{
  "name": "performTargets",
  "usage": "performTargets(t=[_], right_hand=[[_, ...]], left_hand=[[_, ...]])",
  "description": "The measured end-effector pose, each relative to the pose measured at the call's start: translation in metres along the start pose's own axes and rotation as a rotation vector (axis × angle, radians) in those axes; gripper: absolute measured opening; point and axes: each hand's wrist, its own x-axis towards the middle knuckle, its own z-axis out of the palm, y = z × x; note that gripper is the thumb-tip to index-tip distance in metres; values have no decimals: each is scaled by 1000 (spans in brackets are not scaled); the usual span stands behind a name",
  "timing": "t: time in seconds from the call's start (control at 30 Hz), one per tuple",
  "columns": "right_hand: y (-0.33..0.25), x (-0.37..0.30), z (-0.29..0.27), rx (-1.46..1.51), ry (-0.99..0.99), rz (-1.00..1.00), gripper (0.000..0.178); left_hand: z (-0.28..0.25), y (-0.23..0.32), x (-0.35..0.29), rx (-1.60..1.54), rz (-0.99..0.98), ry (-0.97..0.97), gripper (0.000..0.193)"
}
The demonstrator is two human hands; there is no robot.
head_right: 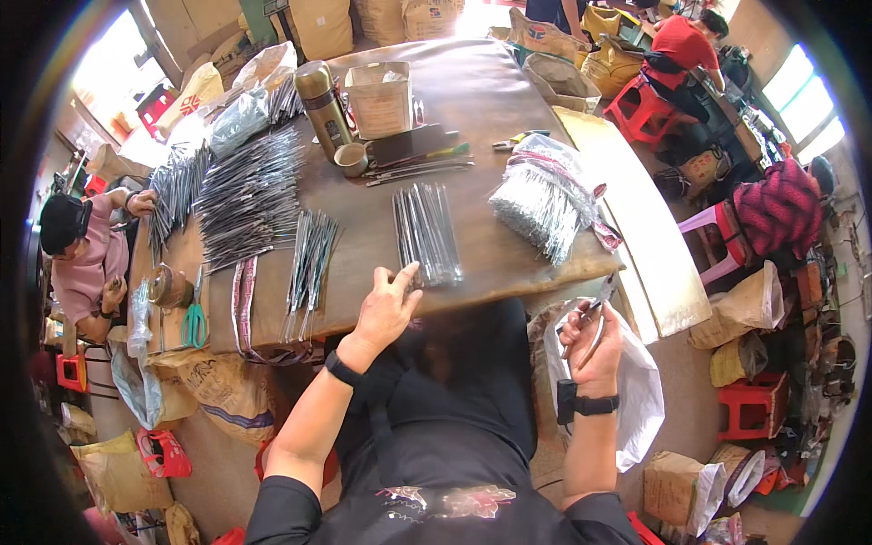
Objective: The person repeatedly picks up thin metal rods from a table, uses pliers to cut them into shorter pieces, and places the cut pieces back on the table. The person handles the rods one at a time and maintains a steady cutting rhythm throughout the clip.
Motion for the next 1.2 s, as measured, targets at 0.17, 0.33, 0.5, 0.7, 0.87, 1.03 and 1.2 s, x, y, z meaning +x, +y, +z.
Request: performTargets(t=[0.17, 0.33, 0.5, 0.7, 0.87, 1.03, 1.2], right_hand=[[7, 8, -1, 21, 10, 49, 36], [1, 25, -8, 51, 11, 84, 37], [-12, 46, -20, 70, -4, 38, 31], [-31, 73, -25, 27, 172, -16, 21], [-33, 97, -32, -978, 257, -397, 15], [-30, 123, -31, -1427, 353, -543, 24], [-25, 142, -28, -1610, 421, -523, 26]], left_hand=[[7, -7, 19, -96, -9, 76, 33], [5, -20, 35, -297, -184, 82, 26], [0, -34, 42, -122, -290, 89, 26], [-5, -31, 41, 63, -288, 80, 34], [-15, -26, 41, 95, -319, 17, 33], [-18, -29, 41, 143, -350, 64, 32], [-17, -44, 46, -506, -545, 2, 33]])
